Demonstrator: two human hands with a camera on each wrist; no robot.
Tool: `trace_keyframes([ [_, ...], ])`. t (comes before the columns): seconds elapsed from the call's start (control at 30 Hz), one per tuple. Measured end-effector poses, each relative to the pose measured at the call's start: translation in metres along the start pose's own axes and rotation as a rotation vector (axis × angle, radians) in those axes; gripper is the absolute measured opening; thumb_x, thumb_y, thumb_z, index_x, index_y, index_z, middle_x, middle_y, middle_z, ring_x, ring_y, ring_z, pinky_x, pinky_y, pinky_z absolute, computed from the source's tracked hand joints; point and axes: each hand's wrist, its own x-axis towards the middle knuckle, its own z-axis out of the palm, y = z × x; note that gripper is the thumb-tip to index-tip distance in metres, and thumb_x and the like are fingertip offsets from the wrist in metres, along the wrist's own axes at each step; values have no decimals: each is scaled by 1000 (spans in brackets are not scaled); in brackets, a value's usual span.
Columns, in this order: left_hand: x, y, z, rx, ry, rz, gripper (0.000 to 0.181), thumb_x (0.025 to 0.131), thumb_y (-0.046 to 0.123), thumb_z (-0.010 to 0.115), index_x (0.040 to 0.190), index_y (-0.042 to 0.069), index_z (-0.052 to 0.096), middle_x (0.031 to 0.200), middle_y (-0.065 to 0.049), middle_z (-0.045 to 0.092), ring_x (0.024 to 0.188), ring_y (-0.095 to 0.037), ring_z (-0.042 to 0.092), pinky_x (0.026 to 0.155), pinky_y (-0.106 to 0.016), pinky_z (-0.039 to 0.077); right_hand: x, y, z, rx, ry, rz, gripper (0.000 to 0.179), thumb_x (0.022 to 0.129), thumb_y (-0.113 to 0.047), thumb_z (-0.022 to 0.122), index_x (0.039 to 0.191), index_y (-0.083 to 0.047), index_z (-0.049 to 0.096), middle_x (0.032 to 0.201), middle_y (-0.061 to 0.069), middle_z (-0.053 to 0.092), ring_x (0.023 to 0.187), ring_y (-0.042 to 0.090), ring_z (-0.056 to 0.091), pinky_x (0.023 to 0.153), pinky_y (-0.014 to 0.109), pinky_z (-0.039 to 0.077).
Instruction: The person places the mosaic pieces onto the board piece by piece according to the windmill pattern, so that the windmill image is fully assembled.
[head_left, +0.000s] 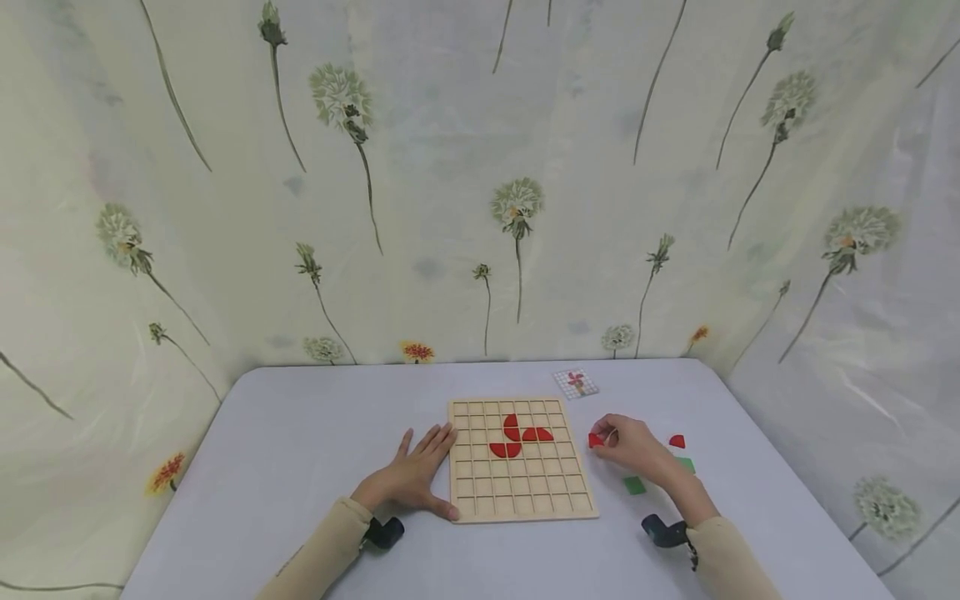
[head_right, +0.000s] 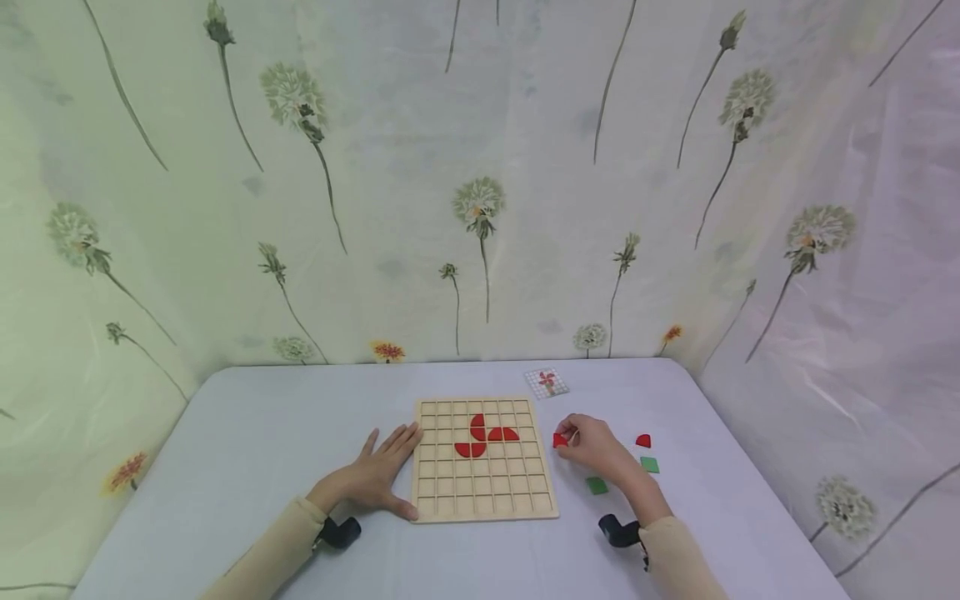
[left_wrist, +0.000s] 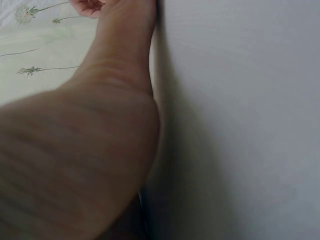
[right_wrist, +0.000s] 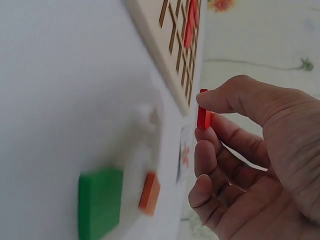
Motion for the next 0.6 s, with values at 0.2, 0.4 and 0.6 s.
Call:
trace_keyframes([
  [0.2, 0, 1, 1, -2, -3, -2, 129, 64, 78, 66, 156, 10, 8, 164, -8, 3, 152, -27, 2, 117, -61, -3, 8, -21, 13, 21, -39, -50, 20, 82, -16, 75, 99, -13, 66, 83, -2, 60, 76, 15, 51, 59, 23, 44],
  [0.4, 0, 0, 1, 3, -11, -4, 129, 65, 79, 66, 156, 11, 7, 164, -7, 2, 152, -26, 1, 117, -61, -3, 12, -39, 26, 31, -76, -91, 21, 80, -15, 77, 99, -13, 67, 83, -3, 59, 76, 13, 51, 61, 22, 44],
  [0.6, 0, 0, 1, 9, -8, -3, 129, 65, 79, 66, 156, 11, 7, 164, -7, 3, 152, -26, 1, 117, -62, -3, 14, -52, 37, 44, -88, -169, 19, 80, -12, 77, 97, -11, 67, 81, -3, 58, 73, 13, 49, 59, 22, 43],
])
